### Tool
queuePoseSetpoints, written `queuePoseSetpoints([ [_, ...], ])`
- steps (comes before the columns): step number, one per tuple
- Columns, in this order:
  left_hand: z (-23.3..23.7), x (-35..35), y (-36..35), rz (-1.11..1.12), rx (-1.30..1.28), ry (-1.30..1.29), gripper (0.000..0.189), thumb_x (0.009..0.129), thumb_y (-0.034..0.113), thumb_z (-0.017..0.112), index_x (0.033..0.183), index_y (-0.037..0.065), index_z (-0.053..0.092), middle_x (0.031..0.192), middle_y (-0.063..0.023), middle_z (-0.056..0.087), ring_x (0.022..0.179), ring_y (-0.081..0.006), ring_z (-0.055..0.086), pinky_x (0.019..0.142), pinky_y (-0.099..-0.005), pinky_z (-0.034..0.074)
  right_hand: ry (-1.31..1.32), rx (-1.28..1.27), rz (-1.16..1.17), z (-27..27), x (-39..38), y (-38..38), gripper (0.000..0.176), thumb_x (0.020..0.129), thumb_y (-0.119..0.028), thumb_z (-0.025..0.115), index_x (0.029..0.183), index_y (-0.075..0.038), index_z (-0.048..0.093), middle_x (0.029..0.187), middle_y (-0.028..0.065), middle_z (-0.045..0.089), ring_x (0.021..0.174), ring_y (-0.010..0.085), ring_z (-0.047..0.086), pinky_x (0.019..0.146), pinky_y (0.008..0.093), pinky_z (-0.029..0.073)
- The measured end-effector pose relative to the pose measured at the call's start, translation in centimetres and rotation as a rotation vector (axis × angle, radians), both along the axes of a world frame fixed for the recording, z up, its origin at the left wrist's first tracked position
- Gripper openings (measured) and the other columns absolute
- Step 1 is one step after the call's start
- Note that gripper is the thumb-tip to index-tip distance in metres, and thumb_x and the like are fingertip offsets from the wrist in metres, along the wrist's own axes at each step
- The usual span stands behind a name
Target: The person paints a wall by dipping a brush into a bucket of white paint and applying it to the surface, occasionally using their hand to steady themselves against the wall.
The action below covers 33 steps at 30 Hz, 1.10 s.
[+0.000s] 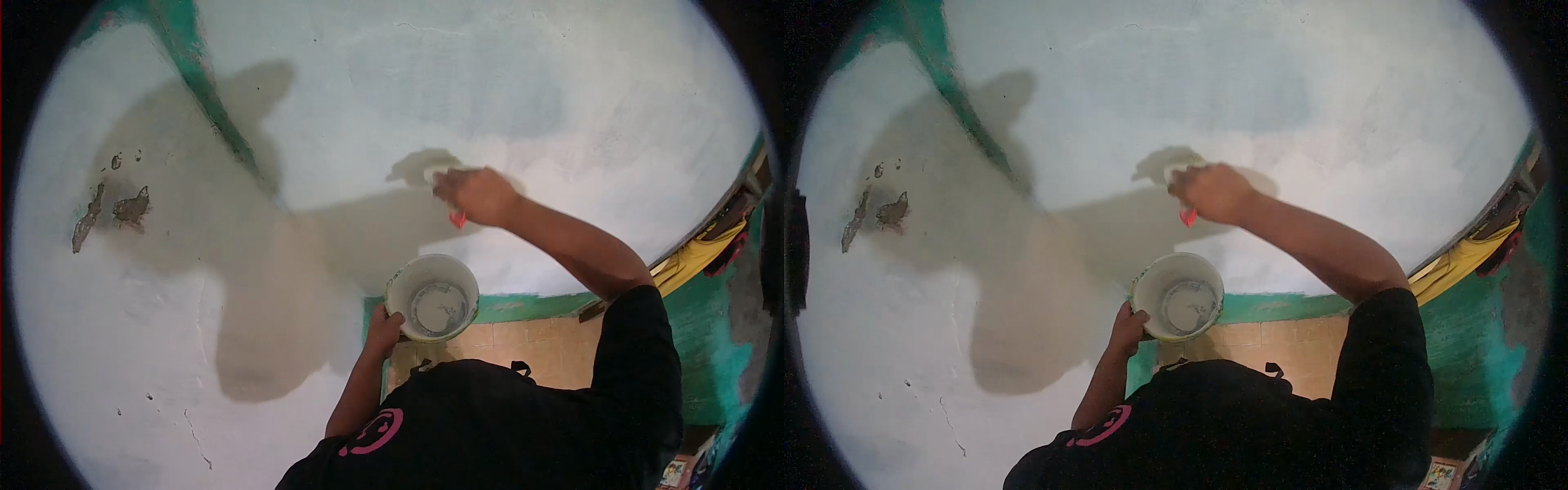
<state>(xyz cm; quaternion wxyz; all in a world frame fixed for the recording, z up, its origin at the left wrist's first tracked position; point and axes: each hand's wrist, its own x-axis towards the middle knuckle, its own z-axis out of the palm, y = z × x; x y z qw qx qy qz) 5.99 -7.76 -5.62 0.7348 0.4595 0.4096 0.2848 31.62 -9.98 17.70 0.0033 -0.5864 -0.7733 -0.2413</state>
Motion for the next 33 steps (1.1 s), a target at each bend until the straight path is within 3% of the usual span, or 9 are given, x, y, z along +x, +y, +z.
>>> queuePoseSetpoints([
  [1,-0.3,0.1,0.0,0.004,-0.002,-0.003,0.038,0.078,0.006,0.055,0.113,-0.004,0.046,0.102,-0.0152,0.057,0.085,-0.0236,0.061,0.075,-0.0364,0.052,0.034,-0.07,-0.088,2.2,-0.1,0.0,0.033,0.082,-0.016,0.058,0.115,-0.012,0.06,0.13,0.0111,0.055,0.11,0.0264,0.06,0.082,0.0379,0.054],
  [3,-1.1,0.2,0.4,-0.021,0.008,0.04,0.044,0.08,0.006,0.051,0.122,-0.002,0.043,0.108,-0.015,0.057,0.092,-0.0282,0.062,0.075,-0.0402,0.056,0.145,0.163,-0.062,6.7,0.1,-0.3,0.031,0.084,-0.021,0.058,0.114,-0.016,0.061,0.094,0.0136,0.067,0.079,0.0313,0.067,0.07,0.0435,0.054],
  [6,-1.2,0.2,0.3,-0.025,-0.014,0.061,0.044,0.079,0.006,0.05,0.122,-0.002,0.043,0.108,-0.0156,0.056,0.092,-0.0289,0.062,0.073,-0.0434,0.057,0.227,0.498,0.162,11.6,0.6,0.0,0.029,0.079,-0.014,0.062,0.108,-0.013,0.062,0.096,0.0096,0.068,0.077,0.0335,0.065,0.07,0.0426,0.053],
  [9,-5.0,0.4,1.3,0.006,0.07,0.008,0.038,0.08,0.008,0.054,0.115,-0.004,0.044,0.102,-0.0153,0.057,0.083,-0.0258,0.063,0.061,-0.0383,0.056,0.28,0.602,0.131,13.2,-0.1,-0.4,0.03,0.078,-0.009,0.062,0.107,-0.013,0.063,0.108,0.0074,0.066,0.093,0.0303,0.064,0.081,0.0425,0.052],
  [12,0.3,0.3,-0.5,-0.005,0.011,0.061,0.04,0.08,0.008,0.055,0.116,-0.004,0.045,0.103,-0.0158,0.058,0.085,-0.0251,0.064,0.064,-0.0377,0.058,-0.013,0.857,0.286,10.7,1.4,1.1,0.028,0.079,-0.01,0.061,0.107,-0.013,0.063,0.126,0.0057,0.058,0.116,0.0275,0.055,0.097,0.0457,0.045],
  [16,-0.8,0.1,-0.2,-0.059,0.104,0.067,0.041,0.079,0.007,0.056,0.117,-0.005,0.046,0.104,-0.0161,0.059,0.086,-0.0247,0.064,0.066,-0.0386,0.059,-0.155,0.571,0.213,3.5,2.5,2.5,0.029,0.078,-0.017,0.061,0.107,-0.013,0.062,0.138,0.0102,0.046,0.132,0.0293,0.04,0.106,0.0494,0.038],
  [21,-1.3,0.0,0.0,-0.043,0.09,0.08,0.042,0.079,0.006,0.058,0.117,-0.006,0.045,0.104,-0.0166,0.059,0.086,-0.0252,0.064,0.065,-0.0382,0.059,-0.03,0.249,0.209,-2.4,0.1,2.0,0.028,0.075,-0.012,0.061,0.102,-0.01,0.066,0.128,0.0106,0.056,0.117,0.027,0.055,0.094,0.0397,0.048],
  [26,-0.7,-0.2,-0.1,-0.05,0.102,0.052,0.042,0.078,0.006,0.06,0.117,-0.006,0.046,0.103,-0.0165,0.059,0.087,-0.0252,0.064,0.065,-0.0376,0.059,0.14,-0.143,-0.038,1.6,-1.6,2.2,0.028,0.075,-0.015,0.065,0.102,-0.014,0.066,0.12,0.0102,0.061,0.101,0.0265,0.064,0.081,0.0393,0.053],
  [33,-3.2,0.2,0.8,-0.052,0.095,0.031,0.043,0.08,0.001,0.055,0.121,-0.004,0.046,0.108,-0.0161,0.059,0.09,-0.0281,0.064,0.069,-0.0421,0.059,0.213,0.698,0.291,12.3,-2.5,2.5,0.035,0.069,-0.005,0.067,0.103,-0.012,0.067,0.114,0.0123,0.064,0.094,0.0303,0.065,0.082,0.0369,0.053],
])
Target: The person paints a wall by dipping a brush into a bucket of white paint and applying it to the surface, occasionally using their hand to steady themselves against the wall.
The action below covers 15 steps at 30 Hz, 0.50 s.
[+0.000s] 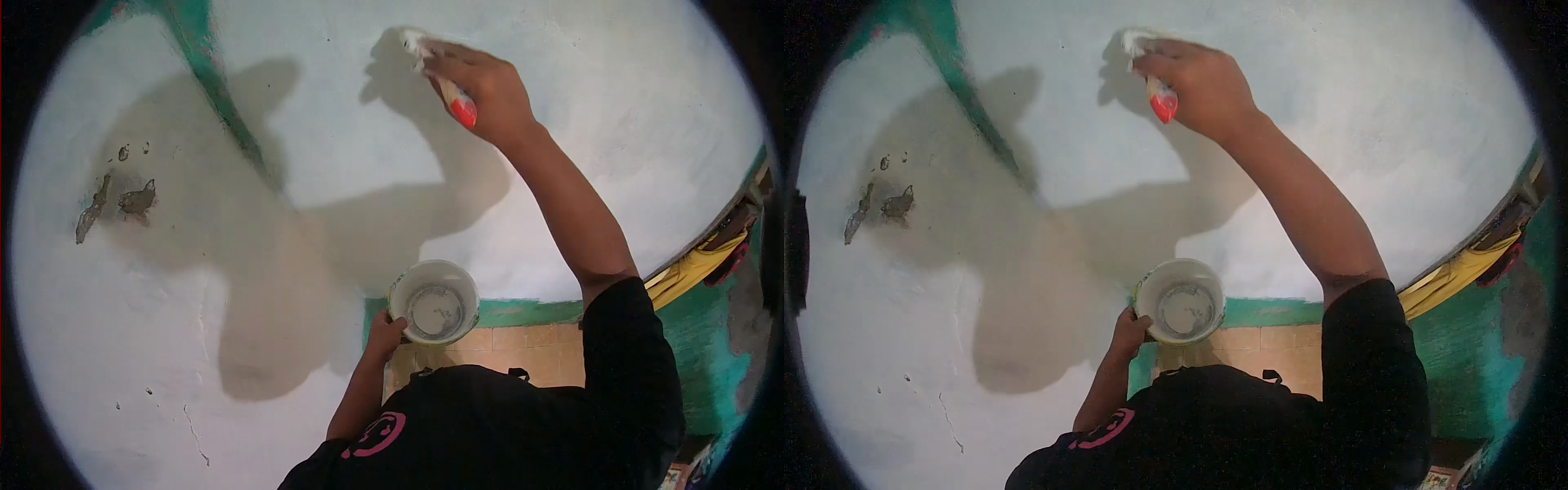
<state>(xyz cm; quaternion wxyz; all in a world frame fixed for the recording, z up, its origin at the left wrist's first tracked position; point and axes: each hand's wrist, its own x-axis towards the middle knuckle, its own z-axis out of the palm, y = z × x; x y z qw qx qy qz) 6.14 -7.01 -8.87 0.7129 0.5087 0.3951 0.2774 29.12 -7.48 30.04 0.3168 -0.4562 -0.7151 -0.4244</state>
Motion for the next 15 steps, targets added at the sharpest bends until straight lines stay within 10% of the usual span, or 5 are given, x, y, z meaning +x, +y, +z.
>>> queuePoseSetpoints([
  [9,1.6,-0.3,-1.1,0.067,-0.138,-0.062,0.037,0.078,0.008,0.057,0.112,-0.006,0.053,0.098,-0.0137,0.062,0.084,-0.0202,0.062,0.072,-0.0318,0.05,-0.407,-0.323,-0.103,-13.0,0.2,2.2,0.027,0.074,-0.009,0.063,0.1,-0.013,0.067,0.125,0.0072,0.058,0.119,0.0253,0.054,0.101,0.0406,0.043],
  [15,0.1,-1.3,-0.9,0.116,-0.104,-0.067,0.039,0.078,0.008,0.057,0.113,-0.007,0.052,0.101,-0.0141,0.061,0.082,-0.0204,0.062,0.073,-0.0322,0.05,0.078,-0.61,-0.237,-5.7,-1.7,0.8,0.027,0.076,-0.009,0.064,0.103,-0.011,0.067,0.119,0.0098,0.062,0.108,0.0269,0.061,0.09,0.036,0.05],
])
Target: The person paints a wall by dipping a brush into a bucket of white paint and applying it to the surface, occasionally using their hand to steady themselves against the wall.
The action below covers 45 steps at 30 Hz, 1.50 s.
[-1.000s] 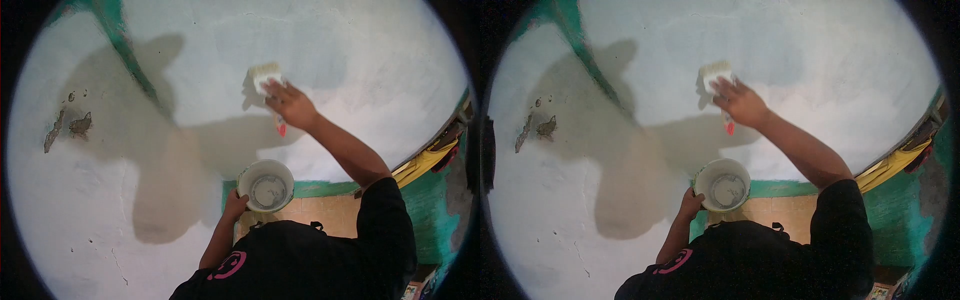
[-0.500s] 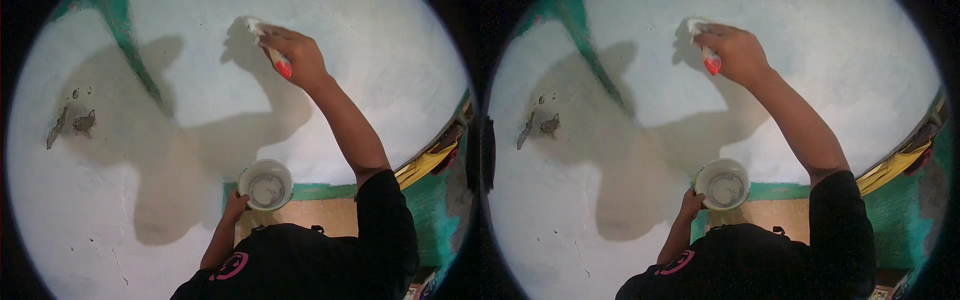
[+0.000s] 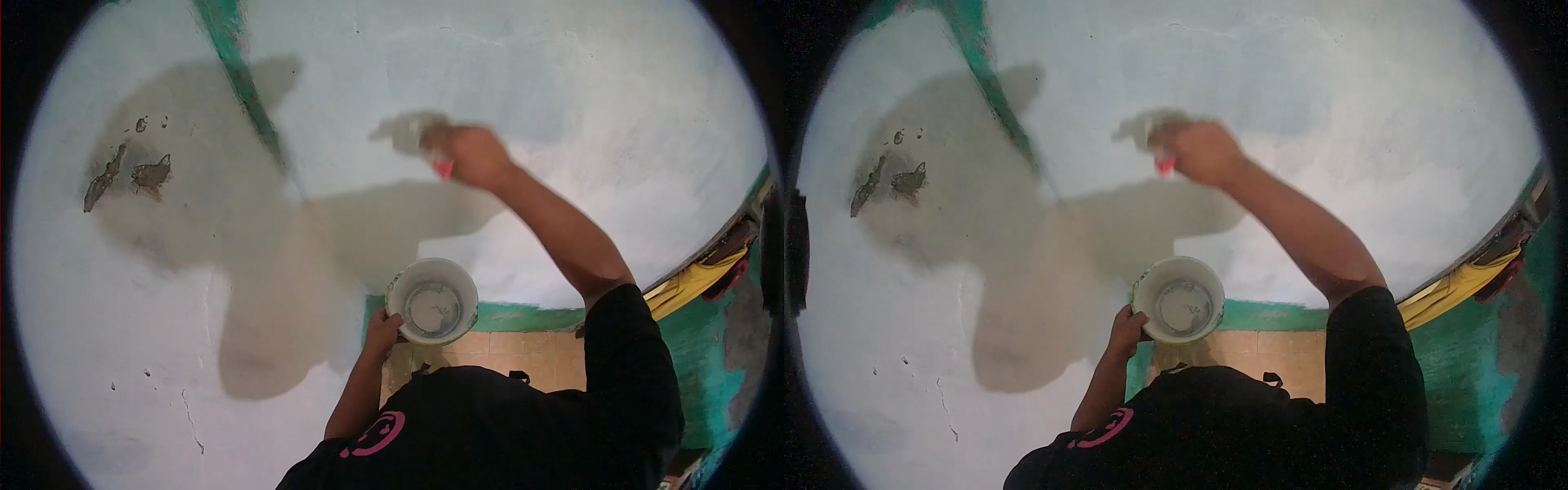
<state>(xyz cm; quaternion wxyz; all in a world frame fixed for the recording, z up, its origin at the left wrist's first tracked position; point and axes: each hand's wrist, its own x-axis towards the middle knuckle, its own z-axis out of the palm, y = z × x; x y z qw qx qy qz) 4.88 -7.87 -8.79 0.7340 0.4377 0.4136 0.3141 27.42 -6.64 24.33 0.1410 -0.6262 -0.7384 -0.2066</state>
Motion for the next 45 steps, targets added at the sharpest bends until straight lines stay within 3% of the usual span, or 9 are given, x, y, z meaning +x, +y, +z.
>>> queuePoseSetpoints([
  [4,0.4,-0.1,-0.2,-0.055,0.038,0.02,0.038,0.08,0.006,0.052,0.116,-0.004,0.051,0.102,-0.0132,0.061,0.088,-0.0253,0.063,0.079,-0.0382,0.054,-0.006,0.665,0.195,6.9,1.2,-1.3,0.032,0.073,-0.003,0.066,0.104,-0.011,0.067,0.111,0.0109,0.066,0.099,0.029,0.065,0.086,0.0376,0.052],
  [8,0.5,-0.1,-0.4,-0.034,0.035,-0.003,0.039,0.079,0.005,0.053,0.117,-0.004,0.051,0.103,-0.0133,0.061,0.087,-0.0241,0.063,0.078,-0.0369,0.054,-0.031,0.747,0.151,6.3,2.4,-0.7,0.029,0.074,-0.006,0.066,0.102,-0.012,0.068,0.119,0.0115,0.063,0.105,0.028,0.062,0.09,0.0371,0.051],
  [10,0.3,-0.1,-0.2,-0.065,0.032,-0.026,0.039,0.079,0.005,0.054,0.117,-0.004,0.051,0.103,-0.0135,0.061,0.087,-0.024,0.063,0.077,-0.0369,0.054,-0.409,0.557,0.092,1.6,3.5,0.6,0.027,0.075,-0.01,0.065,0.102,-0.013,0.068,0.125,0.0118,0.058,0.109,0.0271,0.059,0.093,0.0383,0.049],
  [15,0.3,0.1,-0.1,-0.044,0.018,-0.036,0.039,0.076,0.008,0.058,0.112,-0.007,0.054,0.098,-0.0135,0.062,0.085,-0.0194,0.06,0.072,-0.0313,0.048,-0.39,0.098,0.095,-6.2,2.3,-1.2,0.023,0.077,-0.013,0.065,0.1,-0.011,0.066,0.116,0.0109,0.062,0.102,0.0267,0.062,0.09,0.0403,0.05],
  [17,1.0,-0.1,-0.3,-0.03,0.026,-0.027,0.038,0.076,0.008,0.058,0.111,-0.006,0.054,0.097,-0.0129,0.062,0.084,-0.0189,0.06,0.072,-0.0313,0.048,0.148,-0.164,0.004,-6.1,1.5,-2.5,0.017,0.079,-0.015,0.063,0.095,-0.009,0.065,0.102,0.0135,0.066,0.089,0.0251,0.066,0.077,0.0377,0.053],
  [23,2.6,-0.3,-0.7,-0.035,0.036,0.013,0.033,0.078,0.008,0.059,0.107,-0.005,0.055,0.094,-0.0114,0.061,0.082,-0.0179,0.059,0.071,-0.0311,0.047,0.707,-0.027,0.031,-6.0,1.1,-6.6,0.022,0.081,-0.017,0.071,0.094,-0.002,0.063,0.085,0.0113,0.067,0.077,0.0202,0.065,0.069,0.0312,0.05],
  [30,4.5,1.0,-0.3,-0.131,0.095,-0.009,0.037,0.081,0.007,0.055,0.117,-0.001,0.051,0.102,-0.0125,0.061,0.087,-0.0237,0.064,0.073,-0.0384,0.056,0.576,-0.595,-0.026,-11.5,-1.6,-9.9,0.03,0.078,-0.029,0.073,0.096,-0.005,0.067,0.089,0.014,0.068,0.081,0.0306,0.065,0.074,0.037,0.051],
  [43,6.4,4.4,-1.4,-0.188,0.09,-0.085,0.033,0.08,0.008,0.059,0.11,-0.005,0.053,0.098,-0.0136,0.062,0.087,-0.0199,0.062,0.075,-0.0315,0.05,0.7,-0.345,-0.243,-14.1,-0.3,-11.4,0.032,0.076,-0.038,0.069,0.091,-0.01,0.069,0.081,0.0184,0.066,0.082,0.0369,0.063,0.075,0.0456,0.051],
  [45,7.2,4.8,-1.9,-0.216,0.085,-0.083,0.033,0.08,0.008,0.059,0.11,-0.005,0.053,0.099,-0.0136,0.062,0.087,-0.0198,0.062,0.076,-0.0317,0.05,0.415,-0.556,-0.254,-16.7,-0.5,-11.2,0.034,0.077,-0.04,0.068,0.093,-0.01,0.069,0.082,0.0193,0.066,0.08,0.0376,0.064,0.074,0.0452,0.051],
])
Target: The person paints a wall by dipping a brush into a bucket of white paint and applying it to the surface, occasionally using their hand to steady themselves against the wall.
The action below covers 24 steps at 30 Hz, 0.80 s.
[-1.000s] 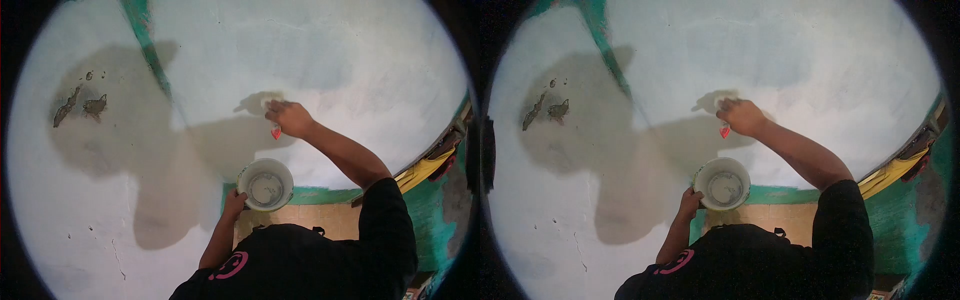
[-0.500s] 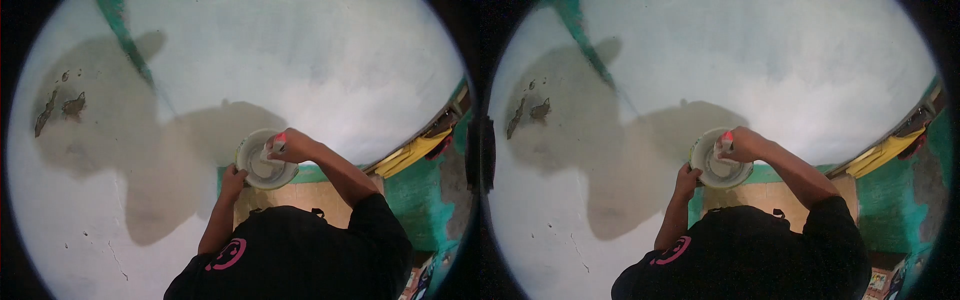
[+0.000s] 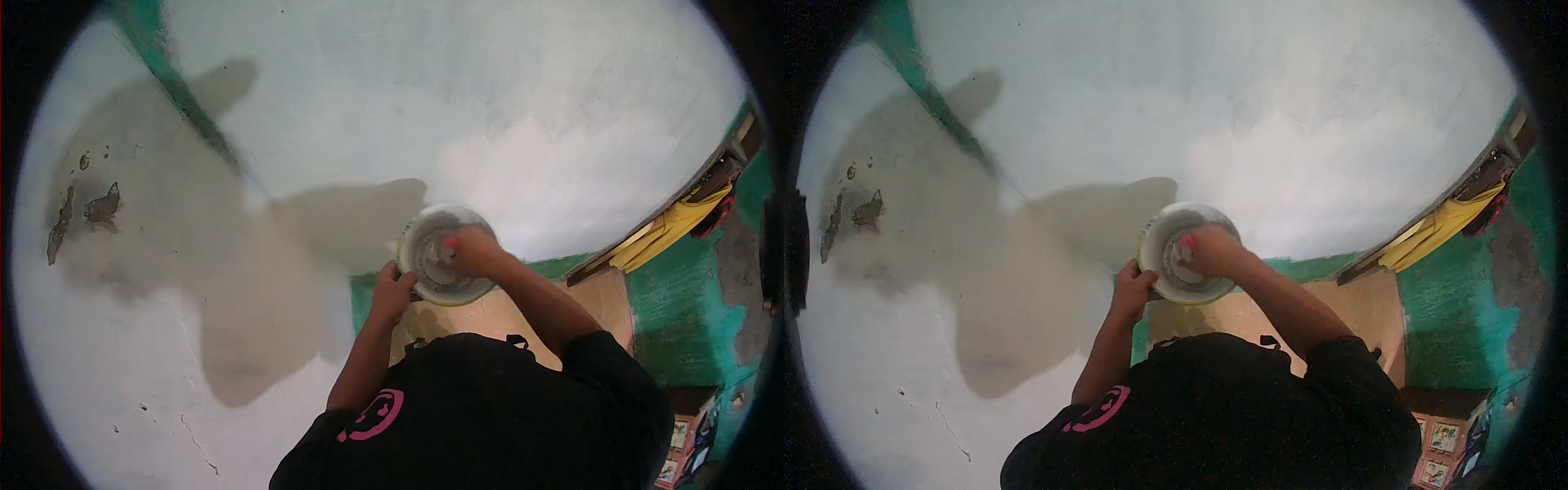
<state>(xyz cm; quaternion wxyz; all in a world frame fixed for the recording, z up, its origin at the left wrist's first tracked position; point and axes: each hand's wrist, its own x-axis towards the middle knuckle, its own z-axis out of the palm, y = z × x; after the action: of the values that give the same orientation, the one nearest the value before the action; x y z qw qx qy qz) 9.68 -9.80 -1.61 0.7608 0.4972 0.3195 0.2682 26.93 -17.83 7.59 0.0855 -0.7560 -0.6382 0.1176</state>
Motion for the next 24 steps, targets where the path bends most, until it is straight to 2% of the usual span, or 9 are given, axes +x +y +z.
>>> queuePoseSetpoints([
  [4,-2.4,0.3,0.8,-0.034,0.107,0.109,0.033,0.08,0.007,0.059,0.111,-0.005,0.053,0.099,-0.0136,0.062,0.088,-0.0197,0.061,0.077,-0.0324,0.049,0.05,0.018,0.001,-1.4,0.7,0.1,0.037,0.077,-0.043,0.068,0.095,-0.011,0.069,0.083,0.0198,0.066,0.079,0.0392,0.063,0.074,0.0457,0.051],
  [7,-3.6,0.1,1.0,0.013,0.038,0.042,0.032,0.081,0.007,0.059,0.11,-0.005,0.053,0.1,-0.0133,0.062,0.087,-0.0199,0.061,0.077,-0.0324,0.049,0.169,0.177,-0.121,1.2,0.9,-1.2,0.033,0.081,-0.034,0.068,0.094,-0.003,0.068,0.076,0.0139,0.067,0.072,0.0275,0.066,0.066,0.036,0.052],
  [10,-3.5,-0.4,0.7,0.086,-0.049,0.064,0.031,0.081,0.007,0.058,0.11,-0.005,0.054,0.1,-0.0127,0.061,0.087,-0.02,0.061,0.077,-0.0319,0.049,0.962,0.322,-0.337,2.6,2.0,-2.6,0.036,0.089,-0.034,0.061,0.101,0.0,0.063,0.081,0.008,0.066,0.071,0.0145,0.065,0.062,0.0255,0.053],
  [11,-3.3,-0.5,0.5,0.092,-0.052,0.061,0.031,0.081,0.007,0.058,0.11,-0.005,0.054,0.1,-0.0127,0.061,0.087,-0.02,0.061,0.077,-0.0319,0.049,0.96,0.317,-0.332,2.1,2.5,-3.0,0.036,0.089,-0.034,0.061,0.101,0.0,0.063,0.081,0.008,0.066,0.071,0.0145,0.065,0.062,0.0255,0.053],
  [14,-2.2,-1.4,0.4,0.127,-0.094,0.093,0.031,0.081,0.007,0.058,0.11,-0.005,0.054,0.1,-0.0125,0.061,0.087,-0.0198,0.061,0.078,-0.0318,0.049,1.76,0.341,-0.525,-0.7,3.9,-3.9,0.034,0.09,-0.032,0.059,0.112,-0.006,0.058,0.095,0.009,0.065,0.072,0.017,0.065,0.063,0.0264,0.056],
  [17,-3.2,-2.1,0.7,0.15,-0.149,0.028,0.031,0.081,0.007,0.059,0.11,-0.004,0.054,0.1,-0.0126,0.061,0.086,-0.0197,0.061,0.077,-0.0315,0.048,1.926,0.396,-0.503,-2.7,4.0,-4.8,0.029,0.09,-0.031,0.059,0.108,-0.008,0.059,0.094,0.0087,0.064,0.073,0.0174,0.065,0.066,0.0264,0.057],
  [20,-6.0,-2.0,1.3,0.164,-0.041,0.112,0.035,0.083,0.007,0.057,0.115,-0.003,0.05,0.104,-0.0139,0.061,0.088,-0.0238,0.065,0.075,-0.0395,0.057,1.929,0.432,-0.525,-3.0,3.7,-4.7,0.028,0.09,-0.03,0.059,0.107,-0.007,0.056,0.093,0.0103,0.063,0.073,0.0184,0.064,0.066,0.0272,0.056],
  [22,-4.1,-2.4,0.6,0.238,-0.101,0.02,0.032,0.079,0.01,0.062,0.107,-0.004,0.057,0.098,-0.0113,0.062,0.084,-0.0186,0.061,0.075,-0.031,0.048,1.928,0.445,-0.555,-2.6,3.6,-4.3,0.03,0.09,-0.029,0.059,0.109,-0.006,0.055,0.093,0.0121,0.063,0.072,0.0192,0.062,0.065,0.0275,0.055],
  [24,-4.0,-2.7,0.7,0.247,-0.096,0.028,0.031,0.079,0.01,0.062,0.107,-0.004,0.057,0.097,-0.0113,0.062,0.085,-0.0185,0.061,0.075,-0.0311,0.048,1.848,0.54,-0.415,-1.1,4.3,-2.6,0.029,0.091,-0.028,0.057,0.11,-0.007,0.054,0.092,0.0096,0.063,0.072,0.0181,0.062,0.066,0.0275,0.055],
])
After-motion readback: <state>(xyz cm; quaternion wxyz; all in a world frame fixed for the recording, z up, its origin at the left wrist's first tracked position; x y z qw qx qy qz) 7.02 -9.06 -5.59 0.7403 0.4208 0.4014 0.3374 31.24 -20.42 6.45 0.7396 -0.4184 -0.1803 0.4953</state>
